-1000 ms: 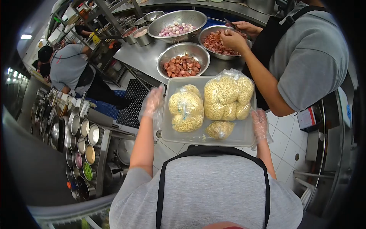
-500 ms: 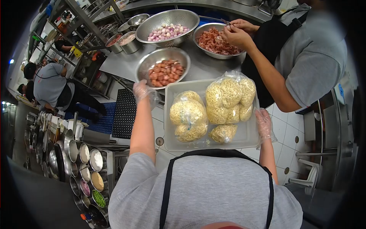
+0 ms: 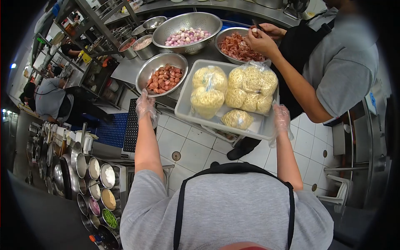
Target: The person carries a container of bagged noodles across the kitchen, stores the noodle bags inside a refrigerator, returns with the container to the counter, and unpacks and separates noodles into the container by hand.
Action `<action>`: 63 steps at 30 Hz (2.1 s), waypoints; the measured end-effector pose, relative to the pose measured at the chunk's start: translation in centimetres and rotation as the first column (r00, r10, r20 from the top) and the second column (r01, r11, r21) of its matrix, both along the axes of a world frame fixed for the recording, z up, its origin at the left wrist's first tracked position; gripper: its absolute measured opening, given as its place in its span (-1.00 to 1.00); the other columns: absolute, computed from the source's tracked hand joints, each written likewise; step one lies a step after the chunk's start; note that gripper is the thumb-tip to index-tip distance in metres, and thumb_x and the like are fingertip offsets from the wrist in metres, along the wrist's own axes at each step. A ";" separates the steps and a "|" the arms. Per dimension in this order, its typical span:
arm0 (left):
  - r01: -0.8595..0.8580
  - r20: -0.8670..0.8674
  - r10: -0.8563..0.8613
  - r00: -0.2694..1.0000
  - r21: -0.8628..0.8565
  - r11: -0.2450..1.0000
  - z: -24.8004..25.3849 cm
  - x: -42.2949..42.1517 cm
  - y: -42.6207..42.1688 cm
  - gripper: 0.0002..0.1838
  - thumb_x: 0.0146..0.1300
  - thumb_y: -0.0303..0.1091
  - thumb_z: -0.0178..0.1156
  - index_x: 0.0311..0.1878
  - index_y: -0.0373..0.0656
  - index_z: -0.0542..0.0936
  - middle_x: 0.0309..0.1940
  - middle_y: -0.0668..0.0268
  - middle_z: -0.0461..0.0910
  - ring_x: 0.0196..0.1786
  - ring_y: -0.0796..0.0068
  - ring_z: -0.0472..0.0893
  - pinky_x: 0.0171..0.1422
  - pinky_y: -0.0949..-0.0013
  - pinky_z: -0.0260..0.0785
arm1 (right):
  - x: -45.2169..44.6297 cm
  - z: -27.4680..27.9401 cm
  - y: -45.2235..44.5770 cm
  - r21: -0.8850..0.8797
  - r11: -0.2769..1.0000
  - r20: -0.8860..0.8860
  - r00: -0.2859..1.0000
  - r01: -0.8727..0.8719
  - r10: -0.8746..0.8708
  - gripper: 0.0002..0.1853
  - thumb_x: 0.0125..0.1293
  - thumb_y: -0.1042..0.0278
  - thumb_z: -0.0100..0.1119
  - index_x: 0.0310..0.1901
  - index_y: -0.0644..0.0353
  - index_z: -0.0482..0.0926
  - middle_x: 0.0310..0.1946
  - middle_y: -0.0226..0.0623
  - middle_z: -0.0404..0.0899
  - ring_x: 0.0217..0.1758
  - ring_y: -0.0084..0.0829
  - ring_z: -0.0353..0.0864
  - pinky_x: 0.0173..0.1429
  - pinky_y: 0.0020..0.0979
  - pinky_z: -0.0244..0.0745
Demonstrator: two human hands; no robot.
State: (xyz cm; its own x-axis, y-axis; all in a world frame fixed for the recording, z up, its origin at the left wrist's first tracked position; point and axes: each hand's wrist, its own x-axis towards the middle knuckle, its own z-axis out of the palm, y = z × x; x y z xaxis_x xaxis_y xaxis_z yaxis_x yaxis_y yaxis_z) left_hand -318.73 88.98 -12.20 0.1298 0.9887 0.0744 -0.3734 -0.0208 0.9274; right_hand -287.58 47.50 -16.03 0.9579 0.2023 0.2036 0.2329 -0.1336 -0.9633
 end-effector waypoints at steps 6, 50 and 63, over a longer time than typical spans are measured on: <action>0.001 -0.271 0.073 0.960 0.263 0.965 -1.4 -4.4 -3.4 -0.44 0.23 -0.25 0.13 0.25 -0.07 0.17 -0.51 0.43 0.37 -0.50 0.66 0.37 -0.46 0.53 0.28 | 0.4 0.8 1.7 0.036 0.999 -0.031 0.999 -0.012 0.013 -0.53 0.05 0.06 0.16 -0.16 0.34 0.48 -0.21 -0.10 0.51 -0.15 -0.28 0.47 -0.02 -0.31 0.31; -0.234 -0.044 -0.912 -0.407 0.970 0.058 2.5 -31.8 -101.7 -0.63 0.23 -0.31 -0.05 0.13 -0.06 0.36 0.00 0.08 0.43 -0.03 0.21 0.50 -0.01 0.21 0.38 | 4.0 0.2 1.2 0.245 0.588 0.126 0.626 -0.771 0.769 -0.64 0.18 0.30 0.12 -0.71 0.13 0.30 -0.74 -0.50 0.18 -0.73 -0.62 0.19 -0.65 -0.56 0.12; -0.199 -0.069 0.220 -0.973 0.733 -0.650 11.2 -14.9 -83.2 -0.38 0.25 -0.02 0.02 0.16 -0.38 0.25 0.09 -0.13 0.29 0.11 0.10 0.38 0.16 0.27 0.25 | -2.7 -1.6 -1.6 -0.064 0.248 0.086 0.242 -0.967 0.966 -0.77 0.22 0.20 0.10 -0.38 0.17 0.35 -0.61 -0.48 0.25 -0.64 -0.62 0.26 -0.58 -0.58 0.21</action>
